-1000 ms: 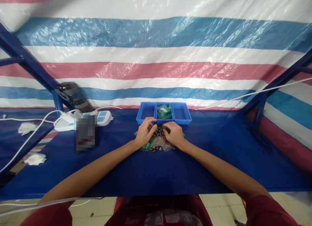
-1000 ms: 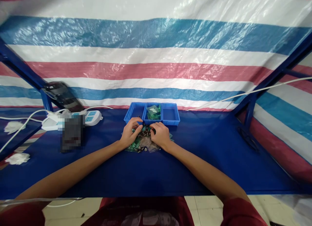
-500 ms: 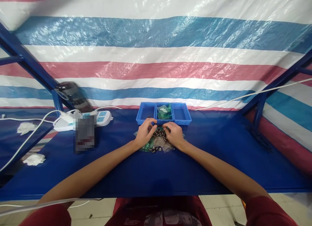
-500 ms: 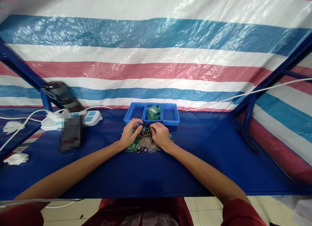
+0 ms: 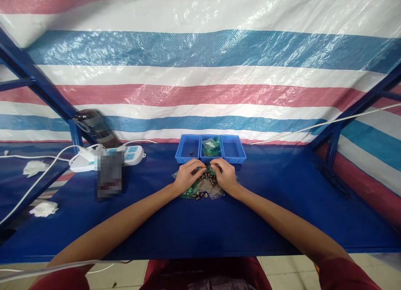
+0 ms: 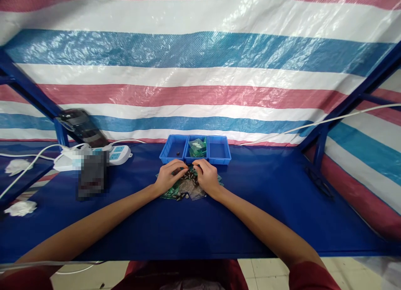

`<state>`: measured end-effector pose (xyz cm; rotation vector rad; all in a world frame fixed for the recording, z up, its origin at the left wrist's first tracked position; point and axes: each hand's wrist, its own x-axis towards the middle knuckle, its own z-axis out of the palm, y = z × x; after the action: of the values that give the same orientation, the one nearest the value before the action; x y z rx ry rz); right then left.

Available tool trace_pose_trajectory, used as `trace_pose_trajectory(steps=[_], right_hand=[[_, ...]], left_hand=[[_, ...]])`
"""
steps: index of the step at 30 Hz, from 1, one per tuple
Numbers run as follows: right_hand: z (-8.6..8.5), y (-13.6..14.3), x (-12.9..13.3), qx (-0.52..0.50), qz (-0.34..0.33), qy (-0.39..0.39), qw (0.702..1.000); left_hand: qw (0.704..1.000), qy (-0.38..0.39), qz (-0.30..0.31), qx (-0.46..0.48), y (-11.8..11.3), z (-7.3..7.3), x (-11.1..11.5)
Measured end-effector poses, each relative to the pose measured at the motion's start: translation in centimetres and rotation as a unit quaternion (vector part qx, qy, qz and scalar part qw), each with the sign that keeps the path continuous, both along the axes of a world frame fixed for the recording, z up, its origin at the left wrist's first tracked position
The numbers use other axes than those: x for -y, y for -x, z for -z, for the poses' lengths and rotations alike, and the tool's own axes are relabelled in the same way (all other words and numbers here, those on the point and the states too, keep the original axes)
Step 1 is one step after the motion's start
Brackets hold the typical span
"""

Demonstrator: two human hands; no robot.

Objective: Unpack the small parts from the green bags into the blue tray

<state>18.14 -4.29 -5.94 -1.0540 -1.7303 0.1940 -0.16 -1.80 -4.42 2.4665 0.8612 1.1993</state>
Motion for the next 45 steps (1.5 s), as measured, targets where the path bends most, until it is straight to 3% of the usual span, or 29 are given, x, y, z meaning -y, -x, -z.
trace_pose_trajectory(steps=[10,22,30,45], right_hand=[[-0.16,0.10,0.16,-0.007,-0.017,-0.014,1.000],[-0.20,0.22,0.24,-0.010,-0.029,-0.029,0.999],[-0.64,0.12,0.43,-0.013,-0.035,-0.029,0.999],[-0.25,0.13,0.15,-0.014,-0.056,-0.027,0.998]], left_hand=[[0.998,-0.034,0.006,-0.051,-0.03,0.80,-0.36],[0.998,-0.052,0.005,-0.041,-0.06,0.78,-0.23],[0.999,-0.035,-0.018,-0.002,-0.06,0.24,0.00],[1.000,-0.005,-0.003,0.011,0.06,0.59,-0.24]])
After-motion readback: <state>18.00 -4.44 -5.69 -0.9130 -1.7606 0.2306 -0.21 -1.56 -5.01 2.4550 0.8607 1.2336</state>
